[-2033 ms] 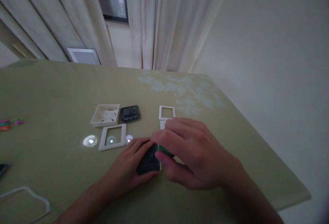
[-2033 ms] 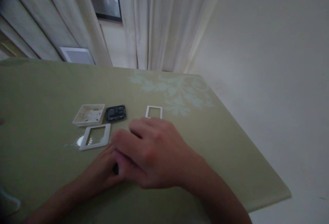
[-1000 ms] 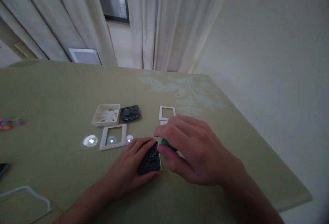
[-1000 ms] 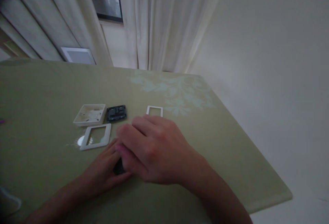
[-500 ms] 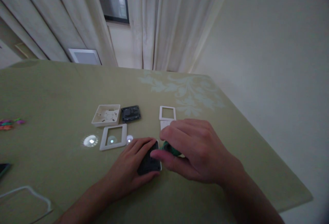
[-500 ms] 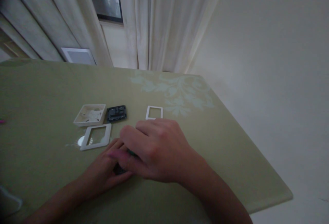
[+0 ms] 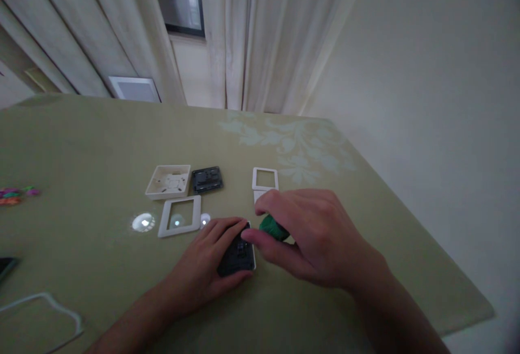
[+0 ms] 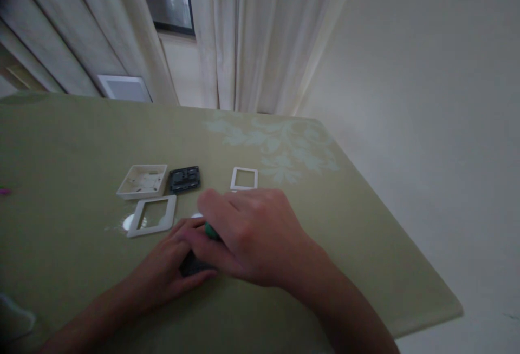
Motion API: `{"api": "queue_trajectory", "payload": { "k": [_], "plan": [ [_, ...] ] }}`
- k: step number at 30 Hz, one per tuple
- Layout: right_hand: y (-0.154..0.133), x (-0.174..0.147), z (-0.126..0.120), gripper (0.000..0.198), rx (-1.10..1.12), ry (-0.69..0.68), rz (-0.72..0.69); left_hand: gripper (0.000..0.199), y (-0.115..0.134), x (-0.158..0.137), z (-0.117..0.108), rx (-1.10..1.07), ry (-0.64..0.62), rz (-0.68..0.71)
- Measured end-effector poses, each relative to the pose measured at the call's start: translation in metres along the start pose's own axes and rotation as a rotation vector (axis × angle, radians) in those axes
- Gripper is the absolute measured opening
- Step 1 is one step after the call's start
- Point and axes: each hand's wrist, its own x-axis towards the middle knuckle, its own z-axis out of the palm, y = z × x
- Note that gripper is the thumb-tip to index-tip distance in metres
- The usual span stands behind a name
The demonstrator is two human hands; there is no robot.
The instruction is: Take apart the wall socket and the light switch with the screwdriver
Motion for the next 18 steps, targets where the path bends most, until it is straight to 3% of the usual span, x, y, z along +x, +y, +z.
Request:
{"api": "queue_trajectory", "payload": {
  "k": [9, 13, 18],
  "plan": [
    [0.0004, -0.0010, -0.0006, 0.013, 0.035, 0.012, -0.017, 0.077, 0.0087, 0.0017, -0.0055, -0.097, -0.036, -0.002],
    [0.0003, -0.0027, -0.0034, 0.024, 0.075, -0.018, -0.017, 0.074, 0.0080, 0.0034, -0.0048, -0.096, -0.024, -0.005],
    [0.0004, -0.0017, -0.0027, 0.017, 0.057, -0.013, -0.051, 0.071, 0.0036, 0.0023, -0.0023, -0.082, -0.035, -0.011]
  ]
}}
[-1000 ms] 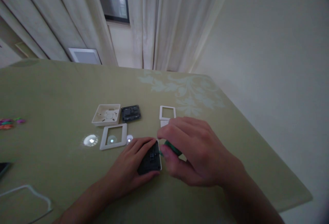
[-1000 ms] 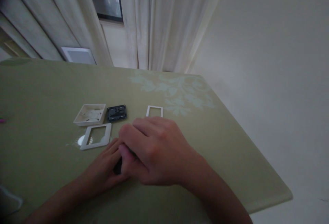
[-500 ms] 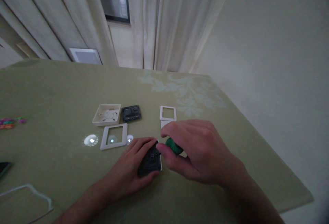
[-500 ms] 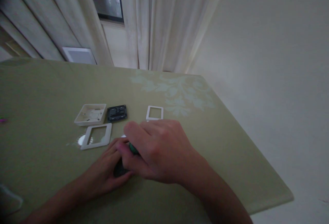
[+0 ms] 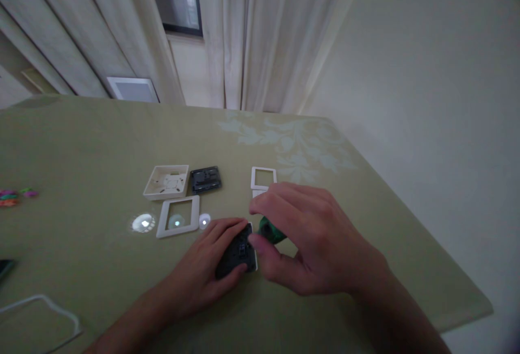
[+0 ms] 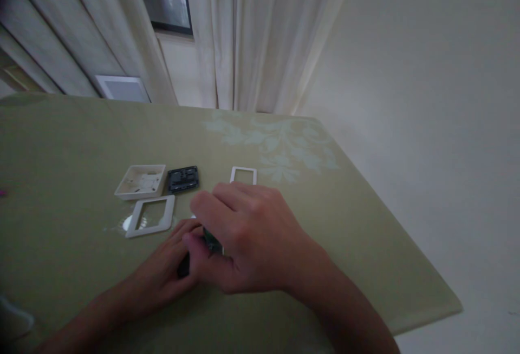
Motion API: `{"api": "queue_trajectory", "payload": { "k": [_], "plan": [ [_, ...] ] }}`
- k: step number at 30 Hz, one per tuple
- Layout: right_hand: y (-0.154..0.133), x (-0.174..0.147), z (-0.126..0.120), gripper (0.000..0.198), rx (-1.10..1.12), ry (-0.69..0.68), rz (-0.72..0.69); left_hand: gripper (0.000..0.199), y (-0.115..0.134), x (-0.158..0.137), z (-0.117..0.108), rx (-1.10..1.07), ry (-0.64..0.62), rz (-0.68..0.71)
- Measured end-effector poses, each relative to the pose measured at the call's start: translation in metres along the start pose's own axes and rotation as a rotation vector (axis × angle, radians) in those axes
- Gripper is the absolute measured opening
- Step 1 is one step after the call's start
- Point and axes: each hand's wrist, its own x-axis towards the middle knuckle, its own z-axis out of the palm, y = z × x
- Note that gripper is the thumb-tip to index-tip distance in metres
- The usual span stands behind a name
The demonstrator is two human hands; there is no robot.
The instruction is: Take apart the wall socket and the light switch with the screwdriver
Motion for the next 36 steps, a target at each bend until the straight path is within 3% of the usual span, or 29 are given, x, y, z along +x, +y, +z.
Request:
{"api": "queue_trajectory", "payload": {
  "k": [4, 11, 16, 23, 27, 36],
  "plan": [
    [0.0002, 0.0014, 0.0028, 0.033, -0.056, 0.013, 0.027, 0.069, -0.0025, -0.0016, 0.0014, 0.011, 0.008, -0.005],
    [0.0006, 0.0026, 0.0048, 0.028, -0.014, 0.012, 0.019, 0.071, -0.0022, -0.0012, 0.0016, 0.028, 0.016, 0.006],
    [0.0005, 0.0016, 0.0040, 0.009, 0.022, 0.026, 0.024, 0.071, -0.0008, -0.0006, -0.0004, 0.038, -0.024, 0.019],
    [0.0000, -0.0001, 0.0025, 0.010, -0.004, 0.043, 0.003, 0.069, -0.0005, -0.0012, -0.0005, 0.035, -0.026, 0.028],
    [0.0012, 0.0001, 0.0018, 0.028, -0.016, 0.034, 0.032, 0.068, -0.0009, -0.0021, 0.0003, 0.036, -0.015, 0.011],
    [0.0030, 0.0013, 0.0040, 0.015, -0.038, 0.068, 0.023, 0.067, 0.0034, 0.0012, -0.0002, -0.054, 0.077, -0.083]
  ]
}}
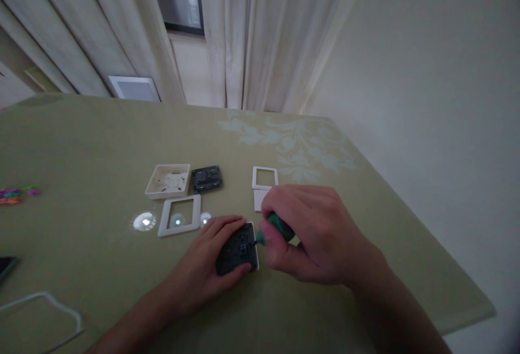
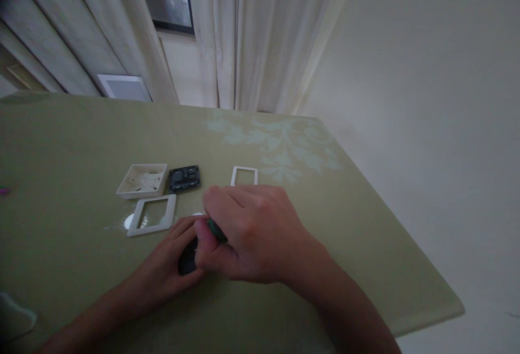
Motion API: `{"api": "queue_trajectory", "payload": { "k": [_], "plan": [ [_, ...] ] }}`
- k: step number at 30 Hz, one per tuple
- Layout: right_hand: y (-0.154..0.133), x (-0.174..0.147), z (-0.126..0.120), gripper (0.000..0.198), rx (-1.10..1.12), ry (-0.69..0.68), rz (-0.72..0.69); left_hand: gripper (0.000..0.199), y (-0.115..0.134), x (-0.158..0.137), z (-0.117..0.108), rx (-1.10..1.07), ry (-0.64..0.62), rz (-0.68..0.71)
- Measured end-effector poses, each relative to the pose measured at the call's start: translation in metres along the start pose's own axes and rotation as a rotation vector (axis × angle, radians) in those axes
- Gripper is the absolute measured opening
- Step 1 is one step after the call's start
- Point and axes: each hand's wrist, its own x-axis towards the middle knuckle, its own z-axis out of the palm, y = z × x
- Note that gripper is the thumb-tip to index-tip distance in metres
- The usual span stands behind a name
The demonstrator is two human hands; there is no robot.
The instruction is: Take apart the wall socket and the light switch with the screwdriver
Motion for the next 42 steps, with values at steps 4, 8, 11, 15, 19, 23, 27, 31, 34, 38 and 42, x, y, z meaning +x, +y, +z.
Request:
{"api": "queue_trajectory", "payload": {
  "k": [4, 8, 11, 15, 19, 23, 27, 31, 34, 38, 42],
  "plan": [
    [0.002, -0.001, 0.003, 0.026, -0.090, 0.060, 0.012, 0.067, -0.004, -0.001, 0.003, 0.081, 0.048, -0.021],
    [0.004, -0.001, 0.002, 0.034, 0.000, -0.008, 0.080, 0.070, -0.007, -0.003, 0.005, 0.146, 0.046, -0.028],
    [0.004, 0.000, -0.002, 0.024, 0.057, -0.056, 0.113, 0.069, -0.006, -0.001, 0.004, 0.100, 0.035, -0.031],
    [0.005, -0.001, -0.008, 0.017, 0.080, -0.063, 0.073, 0.073, -0.006, 0.000, 0.002, 0.046, 0.039, -0.030],
    [0.005, -0.001, -0.009, 0.019, 0.072, -0.069, 0.086, 0.074, -0.008, -0.001, 0.003, 0.038, 0.045, -0.017],
    [0.006, 0.000, -0.005, 0.033, 0.026, -0.074, 0.149, 0.077, -0.010, -0.003, 0.004, 0.048, 0.059, -0.020],
    [0.008, 0.000, -0.004, 0.045, -0.026, -0.052, 0.184, 0.079, -0.007, -0.002, 0.003, 0.016, 0.030, -0.046],
    [0.009, -0.001, -0.003, 0.047, -0.040, -0.038, 0.170, 0.082, -0.007, -0.001, 0.001, -0.030, 0.018, -0.067],
    [0.009, -0.001, -0.003, 0.046, -0.066, -0.024, 0.159, 0.084, -0.008, -0.001, 0.000, -0.082, -0.008, -0.059],
    [0.008, -0.002, -0.006, 0.040, -0.103, 0.030, 0.151, 0.088, -0.008, -0.002, -0.001, -0.117, -0.042, -0.059],
    [0.003, -0.002, -0.005, 0.039, -0.079, 0.148, 0.145, 0.089, -0.004, -0.003, -0.003, -0.164, -0.067, -0.047]
  ]
}}
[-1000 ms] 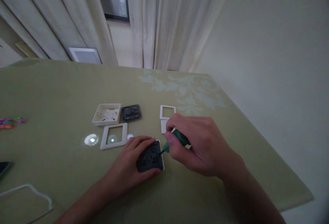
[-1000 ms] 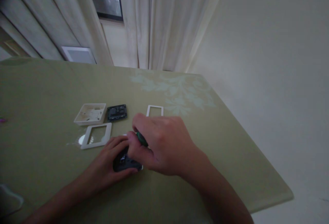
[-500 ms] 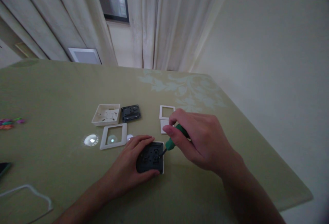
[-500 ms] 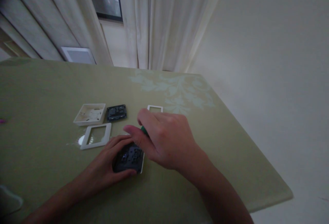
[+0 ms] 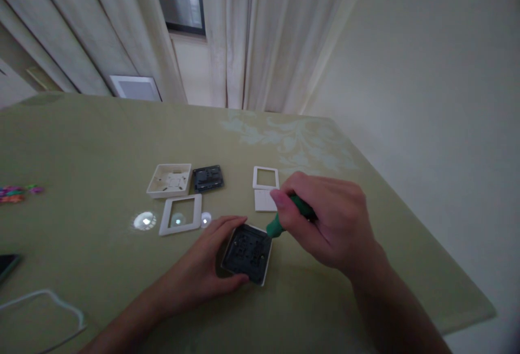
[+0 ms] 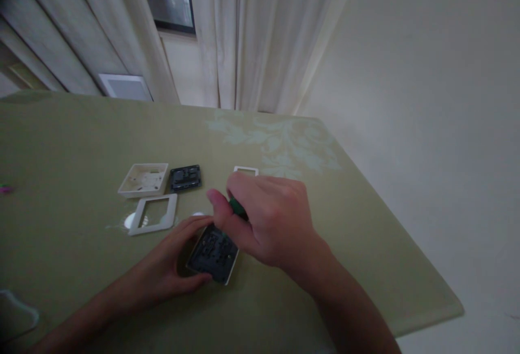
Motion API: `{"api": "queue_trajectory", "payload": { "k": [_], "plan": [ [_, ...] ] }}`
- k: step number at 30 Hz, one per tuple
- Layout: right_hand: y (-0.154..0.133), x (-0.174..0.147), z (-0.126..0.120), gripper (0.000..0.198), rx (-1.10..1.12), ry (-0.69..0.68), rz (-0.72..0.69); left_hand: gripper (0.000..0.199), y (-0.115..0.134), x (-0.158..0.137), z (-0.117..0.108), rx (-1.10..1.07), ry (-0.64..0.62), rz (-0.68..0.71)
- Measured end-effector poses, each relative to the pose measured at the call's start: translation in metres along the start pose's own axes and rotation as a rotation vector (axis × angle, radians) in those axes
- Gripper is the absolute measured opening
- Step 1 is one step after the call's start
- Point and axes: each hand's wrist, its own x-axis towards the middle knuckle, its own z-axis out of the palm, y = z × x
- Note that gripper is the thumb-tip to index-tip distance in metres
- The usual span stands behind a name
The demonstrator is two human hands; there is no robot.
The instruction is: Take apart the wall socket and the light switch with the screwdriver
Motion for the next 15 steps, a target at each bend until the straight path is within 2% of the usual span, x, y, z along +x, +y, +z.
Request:
{"api": "queue_trajectory", "payload": {
  "k": [5, 15],
  "plan": [
    [-0.004, -0.001, 0.009, 0.037, 0.036, 0.075, -0.053, 0.087, 0.003, 0.001, 0.001, 0.001, 0.018, -0.002],
    [-0.004, -0.001, 0.021, 0.040, 0.001, 0.033, -0.124, 0.084, -0.006, -0.003, 0.007, 0.042, 0.028, 0.031]
  ]
}}
